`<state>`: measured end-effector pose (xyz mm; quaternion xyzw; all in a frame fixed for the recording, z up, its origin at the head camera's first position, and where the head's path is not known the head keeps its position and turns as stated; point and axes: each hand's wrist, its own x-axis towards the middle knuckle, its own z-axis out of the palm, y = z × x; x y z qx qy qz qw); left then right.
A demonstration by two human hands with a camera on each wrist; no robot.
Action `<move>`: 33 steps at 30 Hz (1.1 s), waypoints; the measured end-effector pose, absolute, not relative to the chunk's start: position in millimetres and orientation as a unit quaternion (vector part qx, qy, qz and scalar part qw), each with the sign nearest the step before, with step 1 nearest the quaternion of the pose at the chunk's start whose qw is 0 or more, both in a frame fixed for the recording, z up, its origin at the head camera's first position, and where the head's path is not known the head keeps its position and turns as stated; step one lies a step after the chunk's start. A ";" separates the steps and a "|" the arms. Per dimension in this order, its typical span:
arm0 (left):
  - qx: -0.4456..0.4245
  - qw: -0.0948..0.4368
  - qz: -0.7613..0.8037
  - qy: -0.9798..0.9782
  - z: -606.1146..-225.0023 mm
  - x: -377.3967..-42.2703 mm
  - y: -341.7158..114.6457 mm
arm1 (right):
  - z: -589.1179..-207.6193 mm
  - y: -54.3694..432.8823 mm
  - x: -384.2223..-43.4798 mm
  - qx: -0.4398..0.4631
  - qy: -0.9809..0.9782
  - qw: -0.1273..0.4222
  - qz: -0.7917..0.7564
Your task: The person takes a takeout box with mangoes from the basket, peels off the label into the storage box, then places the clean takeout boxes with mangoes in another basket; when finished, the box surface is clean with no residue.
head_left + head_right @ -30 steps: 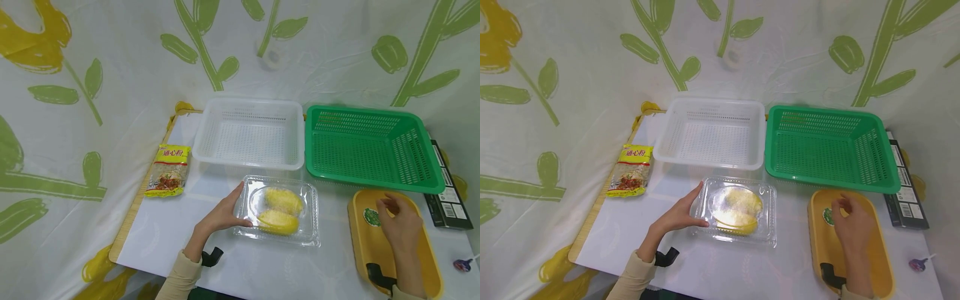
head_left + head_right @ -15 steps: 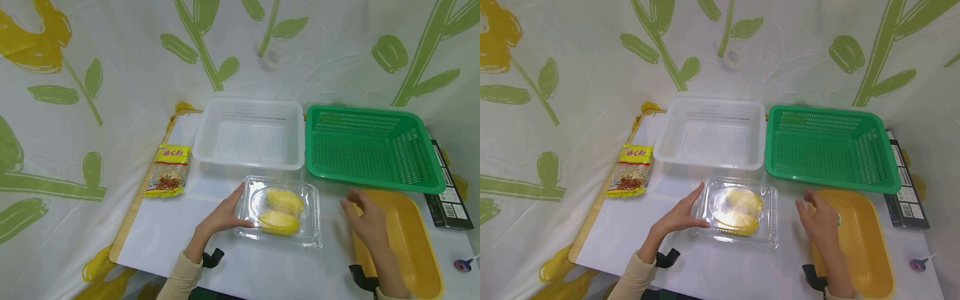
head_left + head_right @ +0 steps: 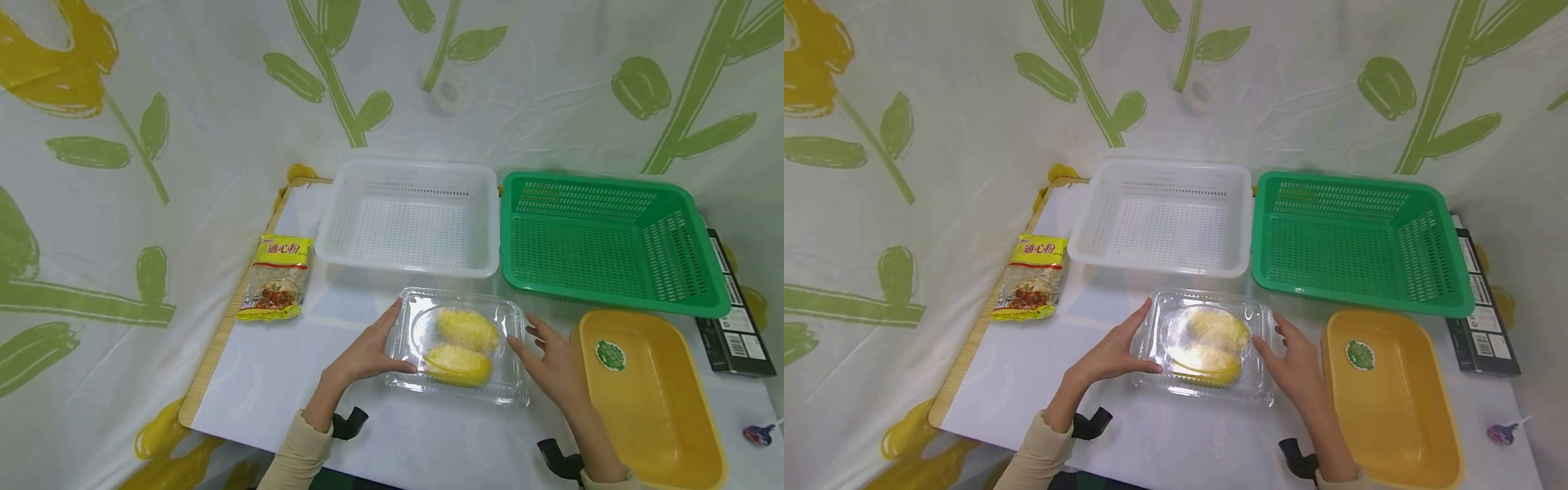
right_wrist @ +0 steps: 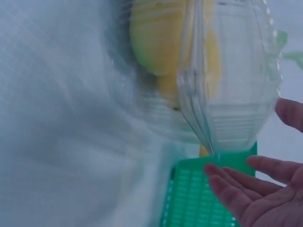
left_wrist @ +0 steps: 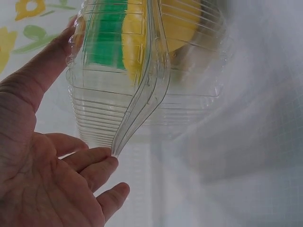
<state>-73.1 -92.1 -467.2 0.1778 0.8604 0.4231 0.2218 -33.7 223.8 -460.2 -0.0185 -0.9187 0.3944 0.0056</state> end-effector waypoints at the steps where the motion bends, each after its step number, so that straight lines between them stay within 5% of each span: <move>1: 0.178 0.221 0.422 0.861 -467.1 -73.0 -91.9 | -461.8 222.7 -33.8 -0.018 -0.917 -0.003 0.398; 18: 0.166 0.227 0.424 0.861 -469.5 -72.0 -89.9 | -471.8 215.4 -25.4 -0.058 -0.887 -0.131 0.438; 33: 0.183 0.223 0.414 0.863 -469.5 -69.8 -84.5 | -474.7 225.8 -17.8 -0.087 -0.858 -0.128 0.490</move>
